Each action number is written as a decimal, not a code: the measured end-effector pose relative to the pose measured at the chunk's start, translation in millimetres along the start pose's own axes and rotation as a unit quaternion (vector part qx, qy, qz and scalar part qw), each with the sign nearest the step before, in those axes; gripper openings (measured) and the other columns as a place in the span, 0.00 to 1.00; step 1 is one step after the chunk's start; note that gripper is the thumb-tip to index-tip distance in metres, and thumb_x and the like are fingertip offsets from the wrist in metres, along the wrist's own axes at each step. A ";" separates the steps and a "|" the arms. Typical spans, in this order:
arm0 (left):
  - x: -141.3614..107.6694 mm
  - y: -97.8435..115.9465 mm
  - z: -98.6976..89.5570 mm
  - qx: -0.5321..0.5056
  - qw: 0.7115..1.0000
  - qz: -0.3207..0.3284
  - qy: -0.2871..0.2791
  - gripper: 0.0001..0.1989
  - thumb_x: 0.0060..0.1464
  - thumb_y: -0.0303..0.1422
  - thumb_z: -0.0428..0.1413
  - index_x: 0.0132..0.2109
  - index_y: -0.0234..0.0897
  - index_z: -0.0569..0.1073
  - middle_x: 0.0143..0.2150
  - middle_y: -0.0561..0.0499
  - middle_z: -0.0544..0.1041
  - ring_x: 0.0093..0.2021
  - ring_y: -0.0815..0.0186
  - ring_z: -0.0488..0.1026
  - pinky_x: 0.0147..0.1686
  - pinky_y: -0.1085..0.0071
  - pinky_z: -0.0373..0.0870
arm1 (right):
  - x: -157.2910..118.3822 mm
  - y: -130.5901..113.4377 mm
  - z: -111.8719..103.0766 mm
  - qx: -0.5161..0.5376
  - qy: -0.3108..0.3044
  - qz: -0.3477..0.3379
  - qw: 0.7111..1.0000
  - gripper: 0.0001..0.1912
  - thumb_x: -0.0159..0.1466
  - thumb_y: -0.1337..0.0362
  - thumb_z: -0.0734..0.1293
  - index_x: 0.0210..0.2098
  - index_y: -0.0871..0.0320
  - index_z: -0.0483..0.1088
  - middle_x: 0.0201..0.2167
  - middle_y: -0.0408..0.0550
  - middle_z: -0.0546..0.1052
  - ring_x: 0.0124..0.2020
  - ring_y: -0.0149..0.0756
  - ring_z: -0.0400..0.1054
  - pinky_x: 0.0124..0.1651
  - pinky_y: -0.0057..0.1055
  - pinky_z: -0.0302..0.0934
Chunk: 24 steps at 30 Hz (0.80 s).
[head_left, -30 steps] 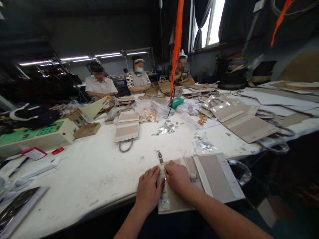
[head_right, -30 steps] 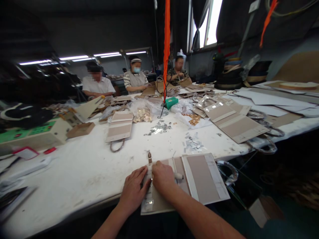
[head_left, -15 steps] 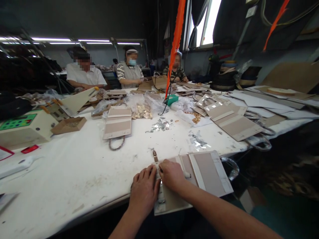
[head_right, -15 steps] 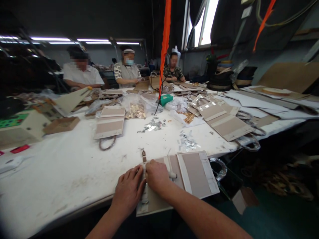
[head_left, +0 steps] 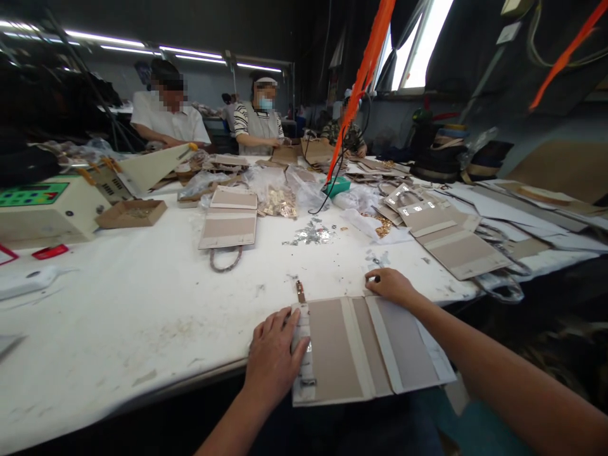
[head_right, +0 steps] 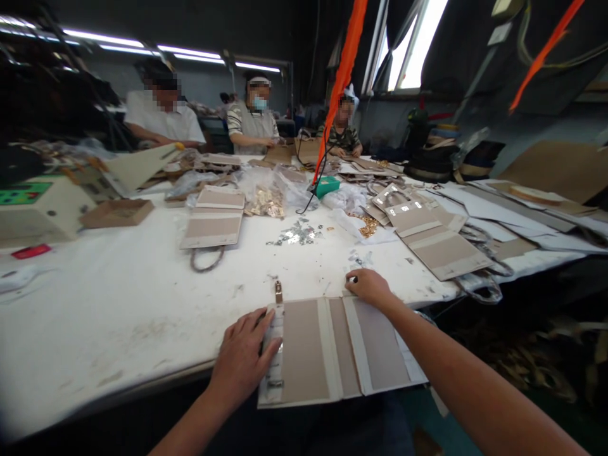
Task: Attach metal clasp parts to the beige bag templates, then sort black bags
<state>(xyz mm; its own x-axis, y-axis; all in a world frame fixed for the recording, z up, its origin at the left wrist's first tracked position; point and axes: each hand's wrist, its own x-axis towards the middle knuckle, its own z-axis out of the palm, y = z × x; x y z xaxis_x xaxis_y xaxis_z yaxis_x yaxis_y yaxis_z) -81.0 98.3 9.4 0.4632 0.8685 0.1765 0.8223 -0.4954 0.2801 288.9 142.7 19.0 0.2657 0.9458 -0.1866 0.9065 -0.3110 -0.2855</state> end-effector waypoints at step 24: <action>-2.2 3.5 -4.9 -0.101 0.994 -0.039 0.024 0.27 0.55 0.41 0.66 0.61 0.44 0.74 0.55 0.51 0.74 0.58 0.58 0.65 0.56 0.58 0.60 | -70.1 -159.9 42.8 0.321 -0.122 -0.025 0.939 0.12 0.59 0.59 0.68 0.37 0.61 0.75 0.18 0.44 0.73 0.19 0.30 0.64 0.22 0.25 0.55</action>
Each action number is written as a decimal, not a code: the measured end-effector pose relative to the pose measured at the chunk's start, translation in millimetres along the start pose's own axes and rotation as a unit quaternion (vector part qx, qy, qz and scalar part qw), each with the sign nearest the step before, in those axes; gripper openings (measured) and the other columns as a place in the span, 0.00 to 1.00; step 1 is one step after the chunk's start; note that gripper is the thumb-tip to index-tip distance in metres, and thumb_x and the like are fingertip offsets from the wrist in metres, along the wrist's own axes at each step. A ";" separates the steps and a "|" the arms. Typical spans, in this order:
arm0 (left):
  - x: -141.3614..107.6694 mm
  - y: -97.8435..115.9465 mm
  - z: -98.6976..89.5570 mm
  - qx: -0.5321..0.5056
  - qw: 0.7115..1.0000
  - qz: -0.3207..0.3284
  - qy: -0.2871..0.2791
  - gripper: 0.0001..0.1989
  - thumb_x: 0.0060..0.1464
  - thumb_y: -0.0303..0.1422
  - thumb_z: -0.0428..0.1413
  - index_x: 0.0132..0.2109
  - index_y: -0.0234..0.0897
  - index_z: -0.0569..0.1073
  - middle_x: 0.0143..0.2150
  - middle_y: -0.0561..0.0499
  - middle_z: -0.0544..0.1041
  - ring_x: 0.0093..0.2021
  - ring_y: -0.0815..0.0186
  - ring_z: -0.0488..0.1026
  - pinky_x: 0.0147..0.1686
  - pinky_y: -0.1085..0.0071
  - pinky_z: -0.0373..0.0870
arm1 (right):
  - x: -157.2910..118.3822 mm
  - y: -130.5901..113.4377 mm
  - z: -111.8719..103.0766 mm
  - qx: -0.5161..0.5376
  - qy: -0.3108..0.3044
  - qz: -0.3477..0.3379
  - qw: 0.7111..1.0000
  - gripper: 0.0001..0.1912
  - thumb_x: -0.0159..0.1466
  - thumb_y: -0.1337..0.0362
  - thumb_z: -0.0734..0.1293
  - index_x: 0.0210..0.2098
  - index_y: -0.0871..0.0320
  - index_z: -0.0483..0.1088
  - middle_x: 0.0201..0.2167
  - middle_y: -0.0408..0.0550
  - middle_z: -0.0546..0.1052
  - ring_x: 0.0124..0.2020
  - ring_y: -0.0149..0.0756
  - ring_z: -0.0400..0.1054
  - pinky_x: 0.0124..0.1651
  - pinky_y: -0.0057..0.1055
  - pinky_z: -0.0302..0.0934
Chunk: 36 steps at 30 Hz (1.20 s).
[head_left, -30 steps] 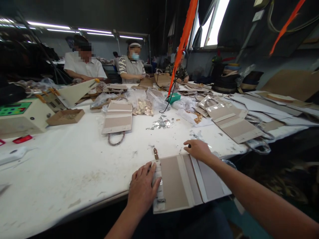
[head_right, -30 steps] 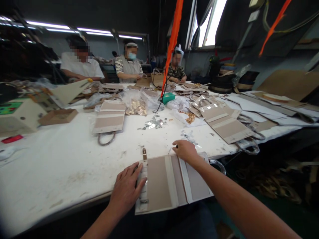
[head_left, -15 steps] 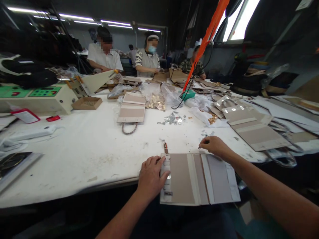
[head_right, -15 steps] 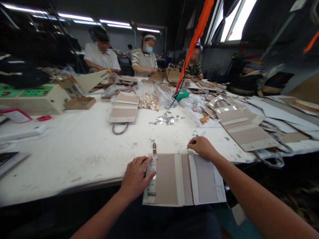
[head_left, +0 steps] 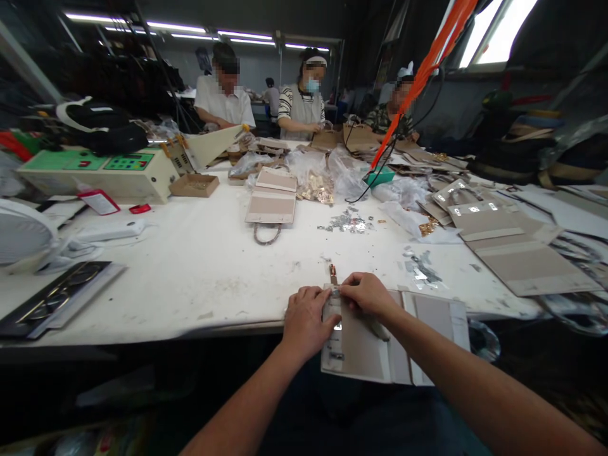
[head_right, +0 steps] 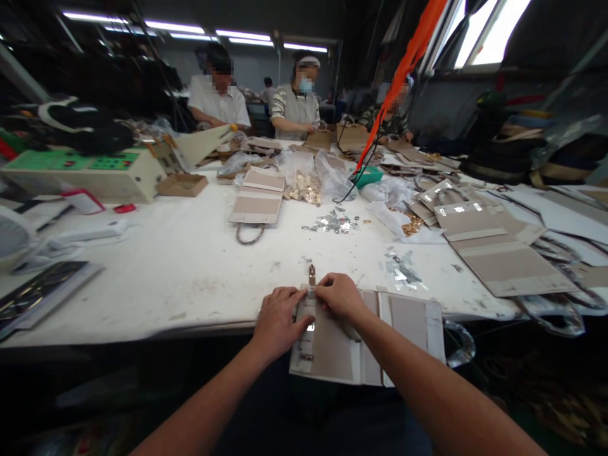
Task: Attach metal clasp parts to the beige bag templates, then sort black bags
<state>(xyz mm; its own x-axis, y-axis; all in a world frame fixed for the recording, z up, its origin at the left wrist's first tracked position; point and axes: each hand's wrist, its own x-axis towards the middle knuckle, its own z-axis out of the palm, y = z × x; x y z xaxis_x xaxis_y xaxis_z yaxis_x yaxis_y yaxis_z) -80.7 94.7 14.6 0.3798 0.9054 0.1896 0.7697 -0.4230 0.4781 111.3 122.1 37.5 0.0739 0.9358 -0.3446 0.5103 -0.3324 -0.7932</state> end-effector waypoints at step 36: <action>55.1 -1.1 -23.0 -0.034 0.981 -0.130 -0.138 0.27 0.57 0.38 0.61 0.63 0.39 0.74 0.44 0.49 0.80 0.46 0.57 0.76 0.43 0.65 0.66 | 7.3 9.2 2.1 -0.031 -0.083 -0.050 0.995 0.12 0.62 0.58 0.66 0.34 0.62 0.73 0.22 0.47 0.74 0.21 0.31 0.67 0.24 0.24 0.57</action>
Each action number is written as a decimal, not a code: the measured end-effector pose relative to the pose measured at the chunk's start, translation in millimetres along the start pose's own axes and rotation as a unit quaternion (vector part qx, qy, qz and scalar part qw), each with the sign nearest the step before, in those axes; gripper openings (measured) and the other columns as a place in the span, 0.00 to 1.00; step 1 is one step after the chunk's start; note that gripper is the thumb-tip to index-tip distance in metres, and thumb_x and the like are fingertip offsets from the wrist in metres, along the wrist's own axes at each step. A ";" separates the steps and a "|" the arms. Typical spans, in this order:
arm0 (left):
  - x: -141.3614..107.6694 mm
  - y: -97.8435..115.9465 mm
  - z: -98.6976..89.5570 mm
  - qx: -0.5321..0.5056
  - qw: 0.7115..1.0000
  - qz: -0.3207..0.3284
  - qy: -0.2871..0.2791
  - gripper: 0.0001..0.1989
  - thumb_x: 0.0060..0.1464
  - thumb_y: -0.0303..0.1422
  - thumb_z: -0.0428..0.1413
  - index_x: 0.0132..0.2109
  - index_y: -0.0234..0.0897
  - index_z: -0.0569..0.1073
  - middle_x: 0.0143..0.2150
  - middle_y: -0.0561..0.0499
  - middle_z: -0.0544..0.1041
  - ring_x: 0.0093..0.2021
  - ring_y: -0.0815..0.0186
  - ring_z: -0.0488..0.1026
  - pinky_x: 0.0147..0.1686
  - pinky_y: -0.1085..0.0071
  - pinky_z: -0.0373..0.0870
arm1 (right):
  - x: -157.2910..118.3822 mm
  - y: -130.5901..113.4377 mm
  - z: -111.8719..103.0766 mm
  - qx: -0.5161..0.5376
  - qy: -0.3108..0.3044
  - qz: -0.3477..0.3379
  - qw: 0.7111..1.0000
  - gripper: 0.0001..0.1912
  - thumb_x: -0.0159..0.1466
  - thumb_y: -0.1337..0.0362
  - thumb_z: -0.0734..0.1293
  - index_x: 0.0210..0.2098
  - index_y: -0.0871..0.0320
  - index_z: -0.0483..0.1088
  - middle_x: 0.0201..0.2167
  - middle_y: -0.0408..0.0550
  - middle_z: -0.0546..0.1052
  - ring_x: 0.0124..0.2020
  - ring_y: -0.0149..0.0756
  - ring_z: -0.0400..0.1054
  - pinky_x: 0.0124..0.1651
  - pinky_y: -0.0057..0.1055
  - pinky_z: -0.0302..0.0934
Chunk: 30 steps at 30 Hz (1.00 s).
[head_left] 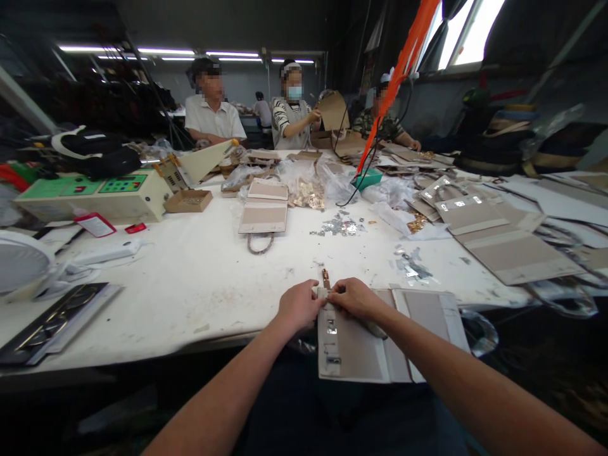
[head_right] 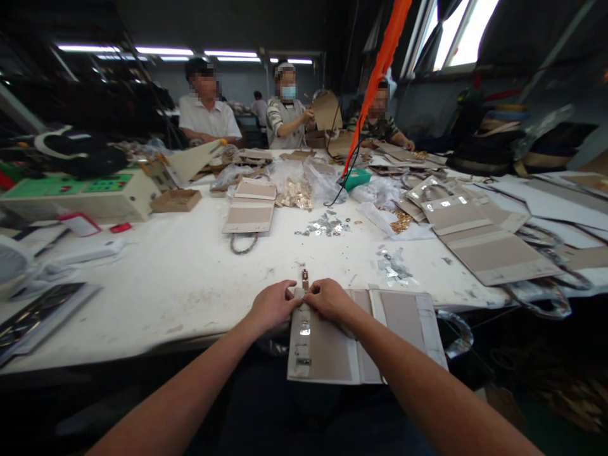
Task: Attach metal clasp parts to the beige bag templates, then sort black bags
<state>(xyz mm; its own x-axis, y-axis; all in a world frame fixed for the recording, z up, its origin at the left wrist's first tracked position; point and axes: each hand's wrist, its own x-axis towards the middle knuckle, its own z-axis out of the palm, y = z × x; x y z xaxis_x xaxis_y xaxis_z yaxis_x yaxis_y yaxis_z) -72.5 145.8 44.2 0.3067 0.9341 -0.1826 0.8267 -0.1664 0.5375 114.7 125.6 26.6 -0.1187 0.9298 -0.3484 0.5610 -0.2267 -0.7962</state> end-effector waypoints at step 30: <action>35.7 -4.3 -5.7 -0.233 0.947 -0.114 -0.192 0.09 0.54 0.31 0.63 0.32 0.33 0.70 0.17 0.57 0.63 0.14 0.70 0.59 0.14 0.73 0.50 | -0.6 1.0 -34.3 -0.015 -0.085 0.003 0.996 0.15 0.66 0.54 0.66 0.39 0.59 0.76 0.17 0.43 0.71 0.17 0.30 0.63 0.22 0.24 0.55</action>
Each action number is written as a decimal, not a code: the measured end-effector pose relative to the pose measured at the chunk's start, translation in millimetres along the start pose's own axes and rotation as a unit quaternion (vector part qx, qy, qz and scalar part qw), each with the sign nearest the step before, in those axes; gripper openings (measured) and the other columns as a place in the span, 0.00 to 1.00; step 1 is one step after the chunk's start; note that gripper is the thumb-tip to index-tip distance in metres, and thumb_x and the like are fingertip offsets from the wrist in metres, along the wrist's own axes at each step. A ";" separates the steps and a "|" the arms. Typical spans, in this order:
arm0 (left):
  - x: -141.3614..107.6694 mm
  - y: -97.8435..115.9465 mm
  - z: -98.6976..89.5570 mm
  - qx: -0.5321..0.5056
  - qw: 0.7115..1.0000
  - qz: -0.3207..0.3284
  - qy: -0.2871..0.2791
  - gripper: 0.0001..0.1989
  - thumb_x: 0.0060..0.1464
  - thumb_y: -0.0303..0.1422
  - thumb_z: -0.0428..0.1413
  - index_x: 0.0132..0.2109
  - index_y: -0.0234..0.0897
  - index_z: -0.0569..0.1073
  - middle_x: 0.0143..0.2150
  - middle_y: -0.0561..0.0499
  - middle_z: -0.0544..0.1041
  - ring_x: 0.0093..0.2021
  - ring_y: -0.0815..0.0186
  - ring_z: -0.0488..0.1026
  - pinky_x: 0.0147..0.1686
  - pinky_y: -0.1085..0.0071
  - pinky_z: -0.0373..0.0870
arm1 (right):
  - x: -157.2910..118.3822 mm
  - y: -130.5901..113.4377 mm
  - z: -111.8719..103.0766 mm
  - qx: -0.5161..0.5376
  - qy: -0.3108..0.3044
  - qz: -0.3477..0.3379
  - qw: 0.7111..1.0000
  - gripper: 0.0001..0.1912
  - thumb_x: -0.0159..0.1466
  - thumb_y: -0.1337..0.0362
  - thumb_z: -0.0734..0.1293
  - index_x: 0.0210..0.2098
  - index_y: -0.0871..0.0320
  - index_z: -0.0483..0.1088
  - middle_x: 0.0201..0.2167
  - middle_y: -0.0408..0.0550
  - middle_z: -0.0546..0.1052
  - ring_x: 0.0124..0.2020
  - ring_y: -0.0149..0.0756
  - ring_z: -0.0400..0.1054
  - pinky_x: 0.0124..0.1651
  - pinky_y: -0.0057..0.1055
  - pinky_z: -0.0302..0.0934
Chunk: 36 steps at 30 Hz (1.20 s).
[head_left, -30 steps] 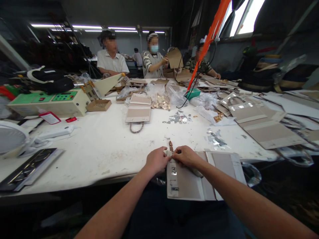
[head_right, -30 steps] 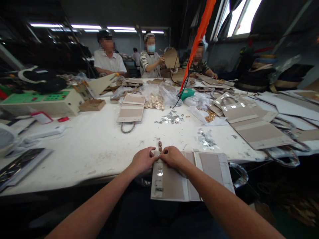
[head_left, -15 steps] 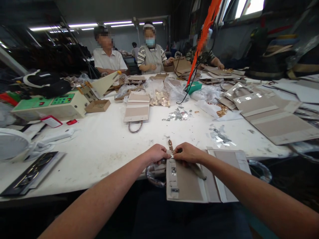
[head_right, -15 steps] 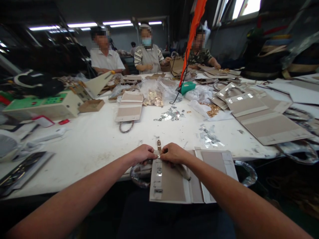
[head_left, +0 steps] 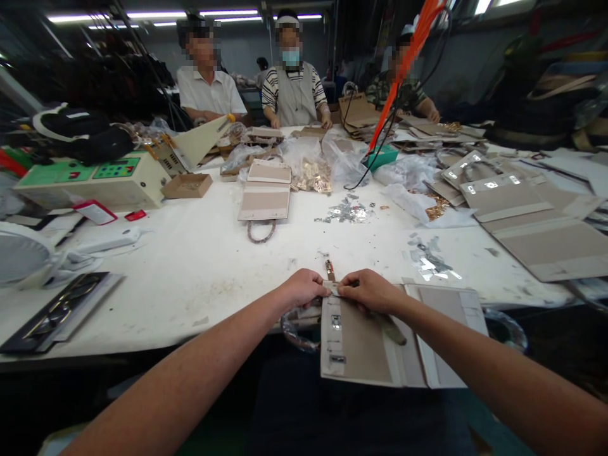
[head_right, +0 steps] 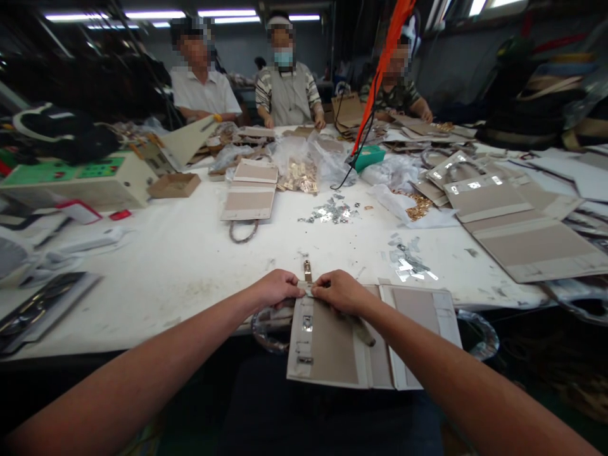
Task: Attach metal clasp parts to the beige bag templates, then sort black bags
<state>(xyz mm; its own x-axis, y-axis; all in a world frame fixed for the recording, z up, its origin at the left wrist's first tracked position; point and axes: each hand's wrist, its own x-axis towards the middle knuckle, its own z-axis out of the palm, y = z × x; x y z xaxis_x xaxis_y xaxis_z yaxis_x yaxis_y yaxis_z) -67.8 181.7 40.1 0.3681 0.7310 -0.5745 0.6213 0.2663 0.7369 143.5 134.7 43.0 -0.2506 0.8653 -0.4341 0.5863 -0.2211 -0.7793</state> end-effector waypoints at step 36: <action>12.1 12.8 -7.7 -0.016 0.998 -0.058 -0.023 0.12 0.52 0.32 0.64 0.29 0.34 0.69 0.17 0.55 0.65 0.15 0.69 0.62 0.14 0.74 0.55 | -16.0 -14.1 19.6 0.480 0.358 -0.256 0.759 0.22 0.67 0.56 0.71 0.25 0.60 0.60 0.18 0.40 0.61 0.20 0.27 0.59 0.26 0.29 0.57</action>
<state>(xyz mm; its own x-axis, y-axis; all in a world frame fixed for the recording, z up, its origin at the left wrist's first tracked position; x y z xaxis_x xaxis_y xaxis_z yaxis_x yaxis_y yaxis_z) -60.7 198.8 45.3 0.3266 0.6641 -0.6725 0.6398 0.3685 0.6745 124.1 115.2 52.1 0.4290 0.8946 0.1254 -0.3646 0.2985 -0.8821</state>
